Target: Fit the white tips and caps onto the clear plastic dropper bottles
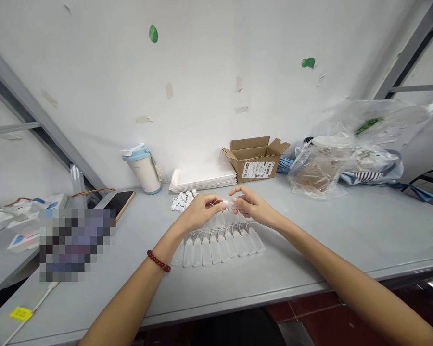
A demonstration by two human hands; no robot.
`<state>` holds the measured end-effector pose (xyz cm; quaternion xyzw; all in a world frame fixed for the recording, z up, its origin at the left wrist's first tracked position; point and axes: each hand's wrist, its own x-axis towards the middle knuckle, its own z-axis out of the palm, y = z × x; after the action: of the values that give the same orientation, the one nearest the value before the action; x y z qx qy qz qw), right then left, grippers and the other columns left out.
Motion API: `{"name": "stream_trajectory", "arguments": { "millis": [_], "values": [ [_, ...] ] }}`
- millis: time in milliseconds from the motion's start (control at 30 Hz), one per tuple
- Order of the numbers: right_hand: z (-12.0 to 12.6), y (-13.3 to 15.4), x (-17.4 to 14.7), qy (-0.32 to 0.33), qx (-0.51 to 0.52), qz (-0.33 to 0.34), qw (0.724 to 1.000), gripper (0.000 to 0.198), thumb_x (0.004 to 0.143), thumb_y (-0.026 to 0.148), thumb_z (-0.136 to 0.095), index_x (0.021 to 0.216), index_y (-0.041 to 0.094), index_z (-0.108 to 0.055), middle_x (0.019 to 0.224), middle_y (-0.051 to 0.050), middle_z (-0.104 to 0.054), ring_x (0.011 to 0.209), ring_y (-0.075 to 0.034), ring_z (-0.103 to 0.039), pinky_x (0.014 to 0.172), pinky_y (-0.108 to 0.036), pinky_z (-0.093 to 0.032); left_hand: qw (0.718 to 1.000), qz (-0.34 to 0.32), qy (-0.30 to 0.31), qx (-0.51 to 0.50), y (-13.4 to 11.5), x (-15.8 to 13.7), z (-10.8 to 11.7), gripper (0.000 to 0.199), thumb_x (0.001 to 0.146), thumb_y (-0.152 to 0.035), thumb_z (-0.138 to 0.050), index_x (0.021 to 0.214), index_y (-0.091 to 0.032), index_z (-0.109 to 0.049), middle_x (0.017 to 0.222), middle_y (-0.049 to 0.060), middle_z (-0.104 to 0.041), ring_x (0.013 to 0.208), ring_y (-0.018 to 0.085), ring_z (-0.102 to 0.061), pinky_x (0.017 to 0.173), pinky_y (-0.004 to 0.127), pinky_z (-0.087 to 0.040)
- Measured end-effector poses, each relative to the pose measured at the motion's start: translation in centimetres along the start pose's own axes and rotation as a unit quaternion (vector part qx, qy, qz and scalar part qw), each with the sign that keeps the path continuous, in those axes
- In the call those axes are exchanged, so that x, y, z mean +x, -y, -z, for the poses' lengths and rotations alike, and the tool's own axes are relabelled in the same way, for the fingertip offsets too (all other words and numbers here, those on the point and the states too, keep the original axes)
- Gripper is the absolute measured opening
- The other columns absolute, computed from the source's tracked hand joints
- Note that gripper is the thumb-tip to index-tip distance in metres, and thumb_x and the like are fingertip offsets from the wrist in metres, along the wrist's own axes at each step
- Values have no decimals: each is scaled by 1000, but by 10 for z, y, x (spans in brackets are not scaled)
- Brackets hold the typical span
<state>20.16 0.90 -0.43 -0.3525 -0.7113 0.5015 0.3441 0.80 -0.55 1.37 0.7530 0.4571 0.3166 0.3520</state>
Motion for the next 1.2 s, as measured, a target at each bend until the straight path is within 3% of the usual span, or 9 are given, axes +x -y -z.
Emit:
{"name": "stream_trajectory", "arguments": {
  "millis": [133, 333, 500, 667, 767, 900, 1100, 1200],
  "values": [
    [1, 4, 1, 7, 44, -14, 999, 29, 86, 47, -48, 98, 22, -41, 62, 5, -52, 47, -6, -30, 45, -21, -24, 1000, -22, -13, -12, -6, -2, -2, 26, 83, -38, -54, 84, -16, -67, 83, 2, -67, 73, 14, -55, 66, 24, -42],
    [0, 6, -1, 5, 0, -1, 1000, 28, 87, 47, -45, 100, 21, -44, 65, 4, -53, 50, -8, -36, 46, -21, -29, 998, 35, -6, -53, -6, 0, -6, 32, 82, -41, -53, 68, -14, -63, 71, 3, -64, 62, 12, -53, 59, 24, -44],
    [0, -3, 2, -90, -160, 111, 977, 28, 87, 39, -49, 102, 17, -57, 77, -3, -59, 63, -13, -49, 57, -26, -40, 982, 87, -45, -160, -1, 3, -5, 37, 80, -47, -55, 69, -13, -64, 70, 5, -62, 59, 12, -52, 50, 23, -42],
    [2, -10, 5, -132, -258, 217, 932, 24, 90, 29, -45, 102, 16, -61, 79, -6, -62, 65, -14, -53, 60, -27, -43, 970, 126, -31, -205, 1, 3, -2, 41, 77, -52, -59, 70, -12, -64, 63, 2, -56, 55, 10, -50, 44, 20, -40],
    [3, -11, 6, -142, -289, 245, 914, 23, 90, 27, -45, 102, 16, -61, 75, -5, -60, 63, -14, -51, 60, -26, -42, 969, 130, -23, -208, 0, 2, -3, 38, 76, -50, -61, 68, -13, -61, 61, 1, -54, 53, 9, -49, 42, 20, -38],
    [1, -8, 4, -122, -286, 231, 922, 24, 90, 29, -45, 103, 16, -61, 78, -6, -62, 63, -14, -50, 60, -27, -40, 965, 138, -26, -220, -1, 2, -6, 40, 76, -51, -60, 68, -12, -62, 59, 0, -53, 50, 9, -48, 43, 21, -39],
    [0, 2, -2, -98, -190, 118, 970, 32, 90, 39, -43, 96, 16, -64, 61, 0, -51, 55, -12, -42, 55, -26, -35, 975, 73, -40, -208, -6, -1, -5, 31, 74, -40, -66, 62, -12, -63, 61, 2, -58, 56, 9, -49, 55, 24, -43],
    [2, 5, -3, -83, -142, 92, 982, 34, 90, 42, -42, 93, 15, -63, 56, 2, -45, 53, -11, -40, 53, -25, -33, 978, 73, -35, -194, -10, -2, -2, 29, 73, -40, -68, 64, -12, -64, 65, 3, -61, 57, 9, -50, 58, 25, -46]
  ]
}}
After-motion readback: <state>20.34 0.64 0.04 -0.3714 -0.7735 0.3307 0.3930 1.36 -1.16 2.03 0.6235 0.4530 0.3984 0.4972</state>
